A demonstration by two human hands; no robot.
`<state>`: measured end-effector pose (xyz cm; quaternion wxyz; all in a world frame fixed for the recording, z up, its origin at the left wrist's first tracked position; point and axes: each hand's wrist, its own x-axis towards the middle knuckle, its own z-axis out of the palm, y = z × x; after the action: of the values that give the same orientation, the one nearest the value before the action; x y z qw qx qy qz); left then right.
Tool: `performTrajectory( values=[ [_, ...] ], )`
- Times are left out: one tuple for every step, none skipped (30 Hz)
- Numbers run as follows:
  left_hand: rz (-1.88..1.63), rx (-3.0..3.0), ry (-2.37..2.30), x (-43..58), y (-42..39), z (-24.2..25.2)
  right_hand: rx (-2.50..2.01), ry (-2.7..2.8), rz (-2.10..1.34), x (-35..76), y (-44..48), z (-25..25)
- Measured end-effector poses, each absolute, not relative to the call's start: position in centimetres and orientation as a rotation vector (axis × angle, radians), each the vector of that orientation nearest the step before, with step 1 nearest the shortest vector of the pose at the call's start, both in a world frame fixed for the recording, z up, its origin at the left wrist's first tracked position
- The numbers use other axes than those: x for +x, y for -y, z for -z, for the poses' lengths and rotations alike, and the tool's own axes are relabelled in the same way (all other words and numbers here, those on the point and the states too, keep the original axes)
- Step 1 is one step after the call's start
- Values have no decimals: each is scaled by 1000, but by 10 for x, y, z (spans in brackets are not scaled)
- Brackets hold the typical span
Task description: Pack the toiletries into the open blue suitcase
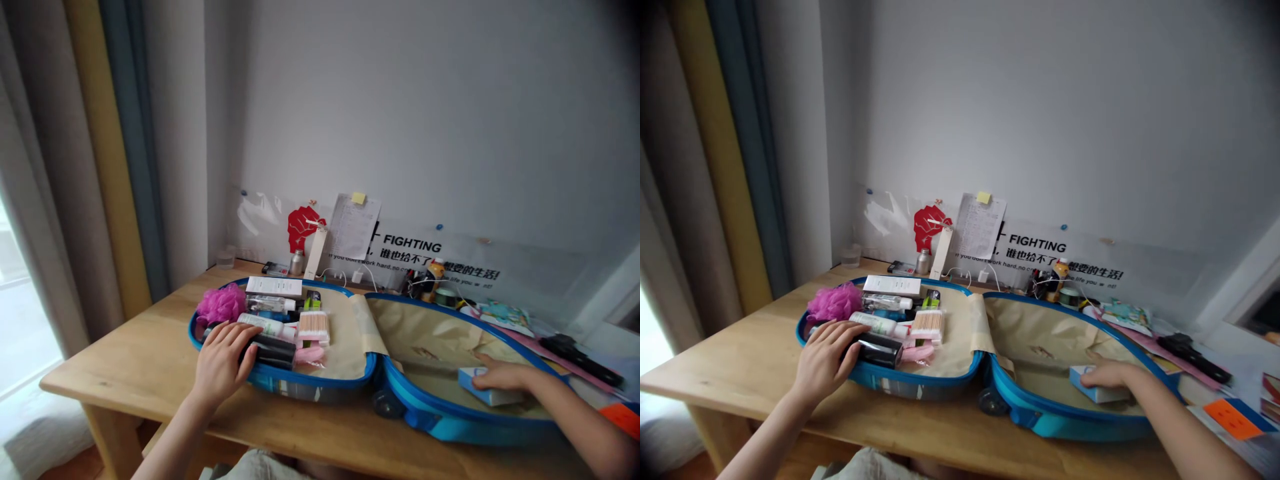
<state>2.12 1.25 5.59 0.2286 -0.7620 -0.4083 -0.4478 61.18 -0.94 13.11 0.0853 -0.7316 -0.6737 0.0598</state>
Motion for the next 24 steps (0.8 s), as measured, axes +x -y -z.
performTrajectory(
  values=[
    [1237,-2098,1130,21,-13,-55,-2284,1980,-235,608,8,-141],
    [1242,-2101,1136,21,-13,-55,-2379,1954,-275,602,7,-153],
    [1247,-2105,1143,21,-13,-54,-2442,1943,-284,593,5,-166],
    [1253,-2108,1150,21,-13,-53,-2442,1961,-237,582,2,-179],
    [1258,-2110,1157,21,-13,-53,-2393,2021,-167,568,-2,-191],
    [1262,-2110,1163,21,-13,-52,-2317,2086,-87,551,-7,-201],
    [1263,-2110,1169,21,-13,-52,-2249,2134,-51,533,-14,-209],
    [1261,-2108,1175,21,-12,-53,-2183,2177,-29,513,-20,-214],
    [1257,-2108,1176,21,-12,-53,-2109,2226,-13,492,-28,-215],
    [1254,-2109,1173,21,-12,-54,-2022,2288,-8,471,-36,-214],
    [1251,-2109,1167,21,-11,-54,-1922,2354,-9,449,-44,-211],
    [1249,-2108,1159,21,-11,-55,-1827,2420,-25,427,-52,-207],
    [1249,-2105,1148,21,-10,-56,-1742,2478,-48,405,-59,-202],
    [1249,-2101,1138,21,-10,-56,-1672,2530,-76,385,-65,-196],
    [1248,-2098,1130,21,-10,-57,-1615,2575,-107,367,-71,-191],
    [1247,-2097,1125,21,-10,-57,-1568,2617,-139,351,-77,-186],
    [1245,-2099,1125,21,-10,-57,-1529,2655,-167,337,-82,-182],
    [1244,-2102,1129,21,-9,-57,-1496,2689,-191,326,-86,-177],
    [1244,-2106,1135,21,-9,-57,-1466,2720,-212,317,-89,-173],
    [1245,-2108,1142,21,-9,-57,-1440,2745,-228,311,-93,-170],
    [1247,-2108,1148,22,-9,-57,-1417,2767,-242,306,-95,-166],
    [1249,-2108,1152,22,-10,-57,-1398,2783,-255,303,-97,-163],
    [1250,-2108,1152,22,-10,-57,-1384,2794,-269,301,-99,-159],
    [1249,-2109,1152,22,-10,-57,-1374,2801,-283,299,-101,-156]
  ],
)
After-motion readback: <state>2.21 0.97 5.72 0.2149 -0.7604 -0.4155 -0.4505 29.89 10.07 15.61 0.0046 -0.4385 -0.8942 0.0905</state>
